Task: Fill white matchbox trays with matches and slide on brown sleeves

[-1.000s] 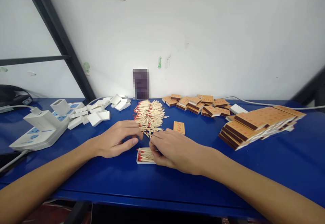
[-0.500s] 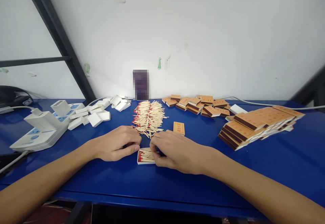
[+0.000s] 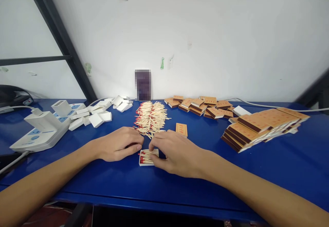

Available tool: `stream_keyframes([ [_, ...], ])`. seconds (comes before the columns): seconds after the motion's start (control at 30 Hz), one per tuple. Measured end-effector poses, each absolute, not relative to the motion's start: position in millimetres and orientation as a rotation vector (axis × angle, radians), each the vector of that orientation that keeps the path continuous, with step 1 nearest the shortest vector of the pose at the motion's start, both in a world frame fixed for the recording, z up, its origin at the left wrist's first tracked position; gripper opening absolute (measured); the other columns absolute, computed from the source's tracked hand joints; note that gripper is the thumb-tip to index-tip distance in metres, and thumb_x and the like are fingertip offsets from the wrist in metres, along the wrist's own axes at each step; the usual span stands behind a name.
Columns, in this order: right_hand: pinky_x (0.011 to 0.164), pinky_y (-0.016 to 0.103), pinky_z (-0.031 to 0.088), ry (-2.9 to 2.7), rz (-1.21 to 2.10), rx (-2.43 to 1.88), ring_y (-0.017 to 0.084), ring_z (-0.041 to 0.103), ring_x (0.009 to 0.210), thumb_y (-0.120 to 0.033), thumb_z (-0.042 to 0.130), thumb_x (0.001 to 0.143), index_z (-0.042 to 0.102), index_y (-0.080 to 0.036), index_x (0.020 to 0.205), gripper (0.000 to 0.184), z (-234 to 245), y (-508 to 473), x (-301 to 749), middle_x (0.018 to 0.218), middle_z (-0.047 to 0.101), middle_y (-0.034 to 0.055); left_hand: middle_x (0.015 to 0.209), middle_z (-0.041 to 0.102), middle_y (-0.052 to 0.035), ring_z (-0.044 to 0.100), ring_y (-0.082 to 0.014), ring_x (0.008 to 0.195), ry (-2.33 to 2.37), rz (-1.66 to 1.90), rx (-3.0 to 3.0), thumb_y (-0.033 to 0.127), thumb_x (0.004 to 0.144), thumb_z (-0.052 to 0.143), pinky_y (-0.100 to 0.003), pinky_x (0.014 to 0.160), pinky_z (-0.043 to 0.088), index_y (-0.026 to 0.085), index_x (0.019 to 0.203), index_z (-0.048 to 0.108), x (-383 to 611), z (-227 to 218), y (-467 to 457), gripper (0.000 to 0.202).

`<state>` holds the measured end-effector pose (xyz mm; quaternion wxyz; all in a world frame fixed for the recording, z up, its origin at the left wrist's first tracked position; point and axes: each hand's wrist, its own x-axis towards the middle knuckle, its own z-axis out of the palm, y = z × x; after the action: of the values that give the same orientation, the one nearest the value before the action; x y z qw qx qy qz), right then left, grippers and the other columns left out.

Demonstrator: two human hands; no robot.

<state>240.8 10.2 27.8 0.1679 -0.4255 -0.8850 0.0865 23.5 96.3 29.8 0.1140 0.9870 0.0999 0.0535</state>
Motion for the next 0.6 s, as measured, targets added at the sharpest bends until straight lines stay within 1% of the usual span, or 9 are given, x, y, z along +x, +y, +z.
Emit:
stream_keyframes([
  [0.07,0.070,0.029,0.040,-2.508,0.123,-1.208,0.016,0.057,0.078,-0.021,0.048,0.094,0.062,-0.020,0.093,0.013,25,13,243,0.087,0.064,0.0029,0.065,0.053,0.0004,0.048,-0.0156,0.061,0.288,0.163,2.877,0.025,0.092,0.042,-0.030,0.063,0.037,0.019,0.070,0.046,23,30,97,0.022],
  [0.17,0.071,0.032,0.039,-2.562,-0.170,-1.266,0.020,0.057,0.082,-0.016,0.042,0.096,0.061,-0.019,0.104,0.021,21,19,250,0.093,0.062,0.0070,0.062,0.049,0.0024,0.044,-0.0145,0.058,0.275,0.163,2.870,0.033,0.088,0.049,-0.029,0.060,0.035,0.020,0.071,0.043,22,30,97,0.022],
  [0.27,0.070,0.034,0.036,-2.645,-0.375,-1.381,0.022,0.057,0.081,-0.015,0.044,0.095,0.061,-0.019,0.104,0.020,18,25,256,0.095,0.059,0.0082,0.064,0.051,0.0021,0.043,-0.0140,0.058,0.273,0.147,2.852,0.031,0.088,0.048,-0.029,0.060,0.035,0.020,0.071,0.043,22,30,96,0.022],
  [0.4,0.070,0.033,0.034,-2.678,-0.394,-1.398,0.021,0.056,0.082,-0.017,0.044,0.097,0.060,-0.019,0.100,0.016,13,30,259,0.097,0.058,0.0075,0.063,0.051,0.0016,0.044,-0.0140,0.059,0.237,0.129,2.821,0.023,0.087,0.046,-0.028,0.062,0.036,0.019,0.068,0.042,23,31,93,0.020],
  [0.6,0.067,0.032,0.031,-2.695,-0.422,-1.340,0.019,0.052,0.074,-0.017,0.041,0.098,0.056,-0.018,0.093,0.016,7,33,259,0.091,0.058,0.0058,0.064,0.054,0.0016,0.047,-0.0142,0.061,0.173,0.171,2.818,0.015,0.080,0.050,-0.028,0.063,0.038,0.019,0.069,0.048,25,30,88,0.011],
])
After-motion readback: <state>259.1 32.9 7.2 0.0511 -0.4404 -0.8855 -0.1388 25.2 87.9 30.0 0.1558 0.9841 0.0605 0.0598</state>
